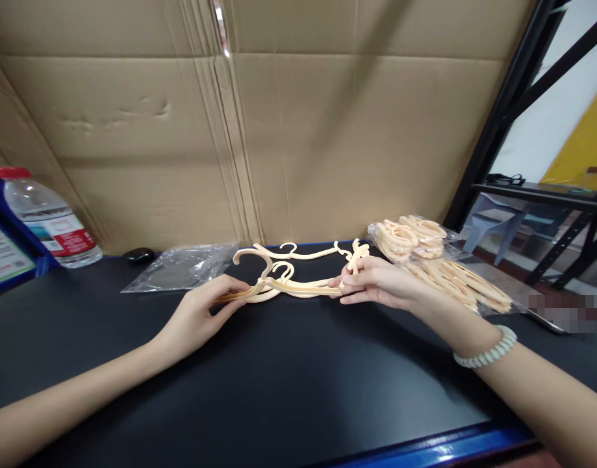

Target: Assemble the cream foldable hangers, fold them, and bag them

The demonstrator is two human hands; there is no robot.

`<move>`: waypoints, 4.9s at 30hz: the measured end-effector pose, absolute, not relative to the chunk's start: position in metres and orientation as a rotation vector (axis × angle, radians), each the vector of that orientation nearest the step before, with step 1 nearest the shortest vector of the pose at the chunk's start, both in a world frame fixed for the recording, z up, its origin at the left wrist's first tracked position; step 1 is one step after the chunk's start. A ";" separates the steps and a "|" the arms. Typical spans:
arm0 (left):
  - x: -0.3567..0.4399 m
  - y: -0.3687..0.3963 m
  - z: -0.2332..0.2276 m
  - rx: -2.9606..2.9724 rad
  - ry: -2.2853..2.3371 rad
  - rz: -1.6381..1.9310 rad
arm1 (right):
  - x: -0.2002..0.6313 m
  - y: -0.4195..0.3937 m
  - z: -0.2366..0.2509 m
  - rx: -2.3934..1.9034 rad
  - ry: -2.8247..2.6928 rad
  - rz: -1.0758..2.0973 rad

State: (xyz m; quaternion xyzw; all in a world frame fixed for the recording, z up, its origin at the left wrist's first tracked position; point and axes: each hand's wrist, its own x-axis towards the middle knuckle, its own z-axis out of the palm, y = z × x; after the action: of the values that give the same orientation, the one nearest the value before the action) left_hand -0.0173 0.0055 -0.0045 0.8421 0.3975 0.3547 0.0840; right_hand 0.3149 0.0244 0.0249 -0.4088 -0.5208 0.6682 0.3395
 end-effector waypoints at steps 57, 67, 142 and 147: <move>-0.011 -0.004 0.002 2.759 1.246 0.914 | 0.359 0.054 0.031 -1.367 -2.038 0.710; -0.012 -0.004 0.000 2.823 1.262 0.859 | 0.346 0.043 0.029 -1.252 -2.418 0.603; -0.011 -0.007 0.005 2.844 1.277 0.902 | 0.329 0.038 0.022 -1.174 -2.504 0.270; -0.011 -0.007 0.005 2.845 1.269 0.920 | 0.328 0.035 0.024 -1.178 -2.500 0.295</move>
State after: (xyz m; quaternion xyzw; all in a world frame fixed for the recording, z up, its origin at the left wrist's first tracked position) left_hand -0.0112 -0.0072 0.0047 0.8746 0.3901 0.2828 -0.0533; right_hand 0.3281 0.0351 0.0241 -0.4171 -0.8847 0.1043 0.1801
